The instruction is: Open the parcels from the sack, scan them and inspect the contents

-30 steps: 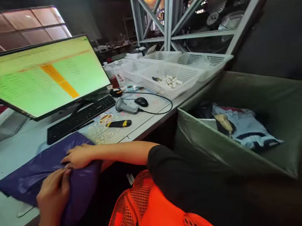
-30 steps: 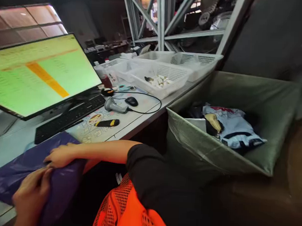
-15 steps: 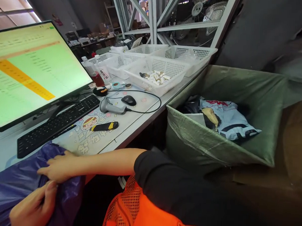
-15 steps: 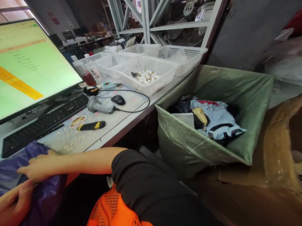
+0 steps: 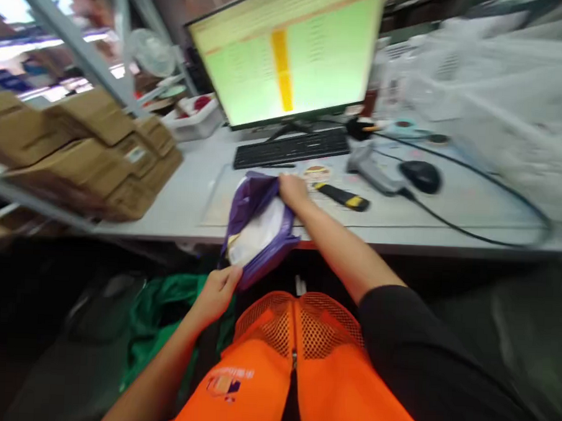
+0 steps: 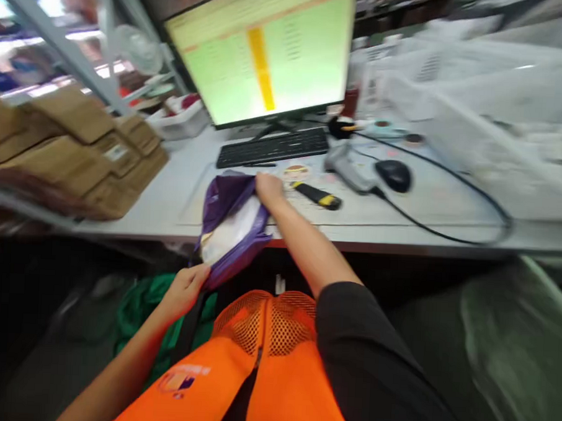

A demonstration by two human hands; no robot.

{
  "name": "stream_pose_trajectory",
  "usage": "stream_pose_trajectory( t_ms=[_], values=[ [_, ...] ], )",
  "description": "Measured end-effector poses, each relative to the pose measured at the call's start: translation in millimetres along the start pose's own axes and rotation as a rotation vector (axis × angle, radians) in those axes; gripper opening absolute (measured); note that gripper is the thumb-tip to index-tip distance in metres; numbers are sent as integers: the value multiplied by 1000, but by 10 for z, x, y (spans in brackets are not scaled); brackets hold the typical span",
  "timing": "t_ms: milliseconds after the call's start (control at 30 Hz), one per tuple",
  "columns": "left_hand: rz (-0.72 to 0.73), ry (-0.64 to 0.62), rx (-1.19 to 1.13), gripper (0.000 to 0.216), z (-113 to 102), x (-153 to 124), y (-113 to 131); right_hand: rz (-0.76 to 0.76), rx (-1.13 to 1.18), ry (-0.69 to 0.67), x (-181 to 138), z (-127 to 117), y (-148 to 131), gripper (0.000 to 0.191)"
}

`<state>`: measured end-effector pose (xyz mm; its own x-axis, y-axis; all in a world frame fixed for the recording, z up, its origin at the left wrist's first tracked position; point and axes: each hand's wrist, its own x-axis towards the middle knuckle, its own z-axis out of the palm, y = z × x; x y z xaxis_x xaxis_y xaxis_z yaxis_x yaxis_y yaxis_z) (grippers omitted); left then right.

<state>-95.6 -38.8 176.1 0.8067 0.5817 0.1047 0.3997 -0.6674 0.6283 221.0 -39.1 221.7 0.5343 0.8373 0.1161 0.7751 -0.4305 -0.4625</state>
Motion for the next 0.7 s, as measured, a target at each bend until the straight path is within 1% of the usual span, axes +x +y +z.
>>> stream_pose_trajectory(
  t_ms=[67,100,167,200,233,267,333,367,433,500,567,633,700],
  values=[
    [-42,113,22,47,-43,-19,-144,-28,20,-2,172,234,-188,30],
    [-23,190,56,41,-76,-19,-173,-44,32,-1,201,304,-232,31],
    [77,306,142,27,-160,31,-148,-76,61,4,177,360,-245,39],
    [143,321,172,23,-209,90,-110,-90,81,8,141,362,-234,42],
    [205,300,185,22,-260,177,-71,-103,104,13,99,359,-221,44],
    [252,252,187,23,-310,292,-40,-111,129,20,58,358,-209,44],
    [279,147,208,27,-397,587,-23,-125,182,41,-9,378,-196,39],
    [254,110,251,29,-429,755,-36,-131,207,55,-33,400,-192,36],
    [152,66,398,36,-472,1093,-87,-148,252,88,-68,455,-185,31],
    [34,6,544,59,-502,1395,-128,-165,287,117,-90,505,-183,32],
    [-59,-99,625,81,-540,1643,-134,-183,315,145,-103,525,-197,36],
    [-121,-237,654,91,-594,1838,-114,-215,334,185,-101,508,-233,34],
    [-155,-345,651,101,-662,1979,-99,-253,351,230,-78,463,-283,30]
  ],
)
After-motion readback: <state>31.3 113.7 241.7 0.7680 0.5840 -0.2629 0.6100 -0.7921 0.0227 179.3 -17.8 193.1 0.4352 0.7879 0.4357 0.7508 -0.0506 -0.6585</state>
